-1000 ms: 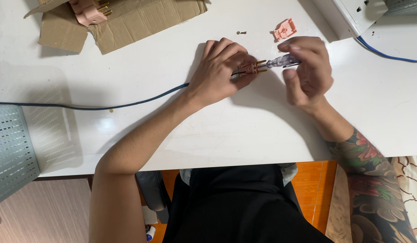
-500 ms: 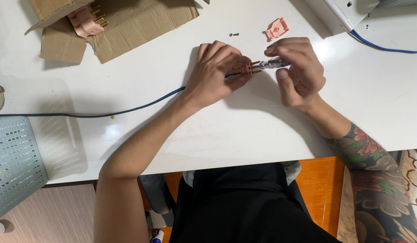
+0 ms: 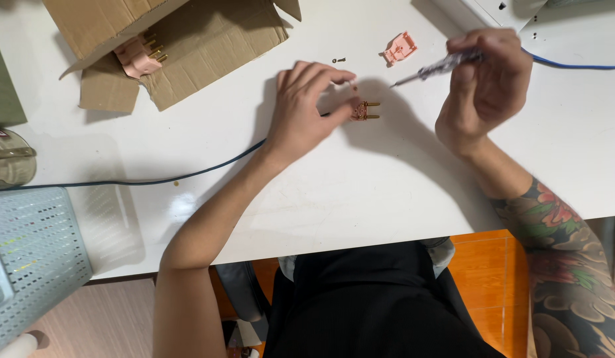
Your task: The person assembles a three-prong electrical plug by connecting wires to the terminals using a screwdriver. They tighten the screws to secure the wires, then attach the outer casing to complete the assembly.
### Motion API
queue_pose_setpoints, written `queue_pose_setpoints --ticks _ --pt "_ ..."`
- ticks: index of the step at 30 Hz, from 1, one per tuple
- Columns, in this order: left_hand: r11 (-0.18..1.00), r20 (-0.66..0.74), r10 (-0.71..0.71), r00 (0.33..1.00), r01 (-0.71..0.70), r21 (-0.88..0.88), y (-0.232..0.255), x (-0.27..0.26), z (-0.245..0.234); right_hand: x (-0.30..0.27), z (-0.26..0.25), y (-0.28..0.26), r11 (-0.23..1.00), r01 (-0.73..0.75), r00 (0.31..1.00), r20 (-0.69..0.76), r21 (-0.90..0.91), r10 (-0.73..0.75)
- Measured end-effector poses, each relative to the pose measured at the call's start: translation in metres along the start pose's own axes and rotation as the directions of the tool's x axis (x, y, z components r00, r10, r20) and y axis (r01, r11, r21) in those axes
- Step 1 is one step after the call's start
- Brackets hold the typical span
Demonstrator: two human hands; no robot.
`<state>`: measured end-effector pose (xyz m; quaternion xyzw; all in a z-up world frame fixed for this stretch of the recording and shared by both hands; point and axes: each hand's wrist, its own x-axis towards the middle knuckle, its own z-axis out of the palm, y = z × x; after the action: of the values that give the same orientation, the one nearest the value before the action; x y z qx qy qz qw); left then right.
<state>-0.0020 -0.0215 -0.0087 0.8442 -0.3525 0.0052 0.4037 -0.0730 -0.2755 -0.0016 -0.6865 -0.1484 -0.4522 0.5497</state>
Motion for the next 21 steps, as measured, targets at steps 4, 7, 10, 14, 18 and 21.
queue_pose_setpoints --ticks 4,7,10,14,18,21 --pt "0.993 -0.027 0.018 0.999 -0.015 0.118 -0.015 0.009 -0.012 0.005 -0.004 0.019 1.000 0.000 1.000 -0.019 0.006 0.000" --pt "0.993 -0.010 -0.029 1.000 0.030 0.117 -0.010 0.020 -0.014 0.009 -0.008 0.025 0.998 -0.067 0.996 -0.061 0.011 0.067" --pt "0.992 0.004 0.006 1.000 -0.006 0.123 -0.003 0.033 -0.004 0.014 -0.011 0.026 0.990 -0.132 0.987 -0.093 -0.040 0.128" --pt "0.991 0.062 0.031 0.998 -0.039 0.132 0.004 0.053 0.007 0.014 -0.015 0.025 0.989 -0.151 0.980 -0.132 -0.010 0.148" --pt "0.984 0.081 0.018 0.997 -0.032 0.175 -0.001 0.063 0.018 0.013 -0.018 0.025 0.992 -0.130 0.983 -0.131 0.008 0.130" --pt "0.982 0.058 0.006 0.998 -0.017 0.189 -0.003 0.062 0.020 0.015 -0.015 0.019 0.990 -0.137 0.984 -0.115 0.016 0.138"
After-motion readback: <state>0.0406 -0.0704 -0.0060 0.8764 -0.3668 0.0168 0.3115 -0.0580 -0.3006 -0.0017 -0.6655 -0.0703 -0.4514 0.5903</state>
